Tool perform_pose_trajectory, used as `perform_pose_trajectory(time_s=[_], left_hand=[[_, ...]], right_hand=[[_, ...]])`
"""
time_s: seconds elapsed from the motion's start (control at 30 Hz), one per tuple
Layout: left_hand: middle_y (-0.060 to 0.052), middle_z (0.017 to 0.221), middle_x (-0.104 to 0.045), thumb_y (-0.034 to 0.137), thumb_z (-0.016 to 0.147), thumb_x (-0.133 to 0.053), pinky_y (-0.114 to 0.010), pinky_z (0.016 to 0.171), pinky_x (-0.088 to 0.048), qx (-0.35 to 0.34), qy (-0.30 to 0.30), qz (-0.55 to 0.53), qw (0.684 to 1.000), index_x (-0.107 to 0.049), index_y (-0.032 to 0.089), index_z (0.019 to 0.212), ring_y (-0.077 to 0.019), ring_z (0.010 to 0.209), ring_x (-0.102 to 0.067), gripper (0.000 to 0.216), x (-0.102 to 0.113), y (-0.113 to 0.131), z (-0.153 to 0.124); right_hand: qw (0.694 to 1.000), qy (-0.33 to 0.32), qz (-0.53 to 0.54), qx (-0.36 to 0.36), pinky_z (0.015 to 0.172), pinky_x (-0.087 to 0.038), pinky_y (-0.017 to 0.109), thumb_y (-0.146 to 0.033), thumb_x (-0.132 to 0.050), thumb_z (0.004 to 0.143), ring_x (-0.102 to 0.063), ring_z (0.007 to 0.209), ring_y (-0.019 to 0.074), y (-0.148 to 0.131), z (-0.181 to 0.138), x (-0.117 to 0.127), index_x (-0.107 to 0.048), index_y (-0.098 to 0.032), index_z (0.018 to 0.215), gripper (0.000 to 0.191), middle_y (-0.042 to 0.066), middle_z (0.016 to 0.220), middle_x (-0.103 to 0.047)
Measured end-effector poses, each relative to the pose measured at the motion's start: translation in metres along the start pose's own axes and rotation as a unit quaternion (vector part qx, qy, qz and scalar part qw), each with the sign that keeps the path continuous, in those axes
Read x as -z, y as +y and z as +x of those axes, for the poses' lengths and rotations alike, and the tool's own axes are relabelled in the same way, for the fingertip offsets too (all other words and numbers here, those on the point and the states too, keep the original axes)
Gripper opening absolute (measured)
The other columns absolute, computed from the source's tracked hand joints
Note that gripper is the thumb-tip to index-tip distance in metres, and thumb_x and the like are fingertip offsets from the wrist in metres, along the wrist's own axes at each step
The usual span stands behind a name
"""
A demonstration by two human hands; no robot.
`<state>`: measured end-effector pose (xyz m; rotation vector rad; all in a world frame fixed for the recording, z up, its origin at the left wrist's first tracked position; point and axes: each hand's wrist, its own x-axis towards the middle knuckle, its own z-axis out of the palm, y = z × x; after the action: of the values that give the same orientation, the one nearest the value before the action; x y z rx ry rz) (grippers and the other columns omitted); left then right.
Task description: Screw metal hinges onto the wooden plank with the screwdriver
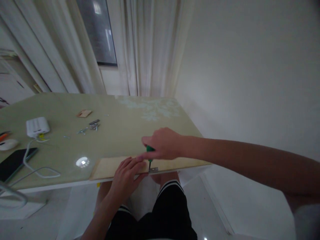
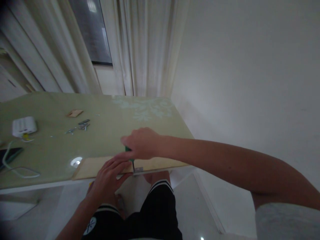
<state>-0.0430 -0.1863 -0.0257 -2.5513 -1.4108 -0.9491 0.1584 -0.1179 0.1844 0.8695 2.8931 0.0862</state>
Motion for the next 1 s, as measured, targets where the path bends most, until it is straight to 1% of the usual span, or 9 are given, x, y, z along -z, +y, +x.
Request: perform_pose_trajectory(time_s=[0.07, 0.17, 0.37, 0.5, 0.6, 0.67, 0.83, 0.9, 1.0], left_hand=[[-0.008, 0.130, -0.075, 0.035, 0.094, -0.070, -0.050, 0.109, -0.052, -0.001, -0.007, -0.004, 1.000, -0.074, 0.027, 0.121, -0.0302, 0.120, -0.069, 0.028, 0.000, -0.001, 0.000], [-0.008, 0.132, -0.075, 0.036, 0.095, -0.071, -0.050, 0.110, -0.051, -0.006, -0.008, -0.008, 1.000, -0.073, 0.026, 0.122, -0.0299, 0.121, -0.069, 0.029, -0.001, -0.002, 0.000], [-0.009, 0.106, -0.081, 0.034, 0.092, -0.072, -0.049, 0.102, -0.055, 0.003, 0.020, 0.019, 1.000, -0.078, 0.025, 0.105, -0.0318, 0.108, -0.073, 0.016, -0.004, -0.002, -0.003], [-0.008, 0.124, -0.077, 0.033, 0.093, -0.072, -0.050, 0.108, -0.052, 0.000, -0.010, 0.016, 1.000, -0.074, 0.026, 0.117, -0.0315, 0.118, -0.070, 0.025, -0.004, -0.002, -0.003], [-0.007, 0.135, -0.073, 0.035, 0.094, -0.073, -0.051, 0.111, -0.050, -0.007, -0.020, 0.011, 1.000, -0.071, 0.026, 0.124, -0.0308, 0.124, -0.067, 0.032, -0.003, -0.002, -0.002], [-0.007, 0.135, -0.073, 0.035, 0.093, -0.073, -0.051, 0.110, -0.050, -0.004, -0.021, 0.010, 1.000, -0.070, 0.027, 0.124, -0.0305, 0.123, -0.067, 0.032, -0.002, -0.002, -0.001], [-0.007, 0.124, -0.076, 0.030, 0.091, -0.075, -0.049, 0.106, -0.053, 0.006, -0.016, 0.010, 1.000, -0.071, 0.027, 0.123, -0.0313, 0.118, -0.068, 0.033, 0.000, 0.001, -0.001], [-0.007, 0.121, -0.077, 0.029, 0.090, -0.075, -0.049, 0.105, -0.054, 0.009, -0.011, 0.011, 1.000, -0.071, 0.028, 0.122, -0.0319, 0.116, -0.069, 0.032, 0.000, 0.001, -0.001], [-0.007, 0.127, -0.075, 0.030, 0.092, -0.074, -0.051, 0.108, -0.052, 0.002, -0.012, 0.002, 1.000, -0.071, 0.027, 0.122, -0.0319, 0.120, -0.067, 0.031, 0.000, 0.001, -0.001]], right_hand=[[0.991, 0.004, 0.018, -0.130, 0.060, -0.038, 0.031, -0.072, -0.025, 0.104, -0.071, 0.078, 0.0260, 0.013, 0.006, -0.004, -0.076, -0.017, 0.095, 0.076, 0.016, 0.088, -0.078], [0.990, 0.005, 0.005, -0.141, 0.061, -0.038, 0.031, -0.061, -0.031, 0.108, -0.071, 0.077, 0.0256, 0.016, 0.007, -0.004, -0.075, -0.017, 0.098, 0.063, 0.015, 0.088, -0.078], [0.975, 0.011, -0.017, 0.221, 0.072, -0.043, 0.031, -0.039, -0.049, 0.109, -0.070, 0.092, 0.0213, -0.020, -0.007, 0.011, -0.064, -0.020, 0.121, 0.028, 0.009, 0.106, -0.076], [1.000, -0.004, -0.006, -0.009, 0.063, -0.042, 0.031, -0.058, -0.038, 0.108, -0.072, 0.081, 0.0249, -0.004, -0.001, 0.008, -0.070, -0.018, 0.111, 0.051, 0.013, 0.093, -0.078], [0.986, -0.022, 0.010, -0.164, 0.064, -0.043, 0.032, -0.067, -0.037, 0.104, -0.072, 0.083, 0.0279, 0.020, 0.006, 0.000, -0.074, -0.016, 0.095, 0.064, 0.016, 0.091, -0.078], [0.990, -0.021, 0.030, -0.139, 0.065, -0.043, 0.031, -0.057, -0.041, 0.107, -0.072, 0.085, 0.0258, 0.026, 0.006, -0.003, -0.073, -0.017, 0.100, 0.052, 0.014, 0.093, -0.078], [0.988, 0.005, 0.027, 0.149, 0.071, -0.044, 0.028, -0.032, -0.053, 0.107, -0.068, 0.095, 0.0196, 0.000, -0.013, 0.003, -0.066, -0.019, 0.115, 0.021, 0.009, 0.109, -0.073], [0.991, 0.002, 0.004, 0.137, 0.066, -0.042, 0.029, -0.034, -0.051, 0.108, -0.069, 0.090, 0.0206, -0.009, -0.019, 0.006, -0.066, -0.019, 0.117, 0.023, 0.010, 0.107, -0.073], [1.000, -0.006, -0.002, -0.023, 0.062, -0.042, 0.030, -0.056, -0.044, 0.107, -0.072, 0.080, 0.0250, -0.007, -0.016, 0.005, -0.072, -0.018, 0.108, 0.047, 0.012, 0.093, -0.077]])
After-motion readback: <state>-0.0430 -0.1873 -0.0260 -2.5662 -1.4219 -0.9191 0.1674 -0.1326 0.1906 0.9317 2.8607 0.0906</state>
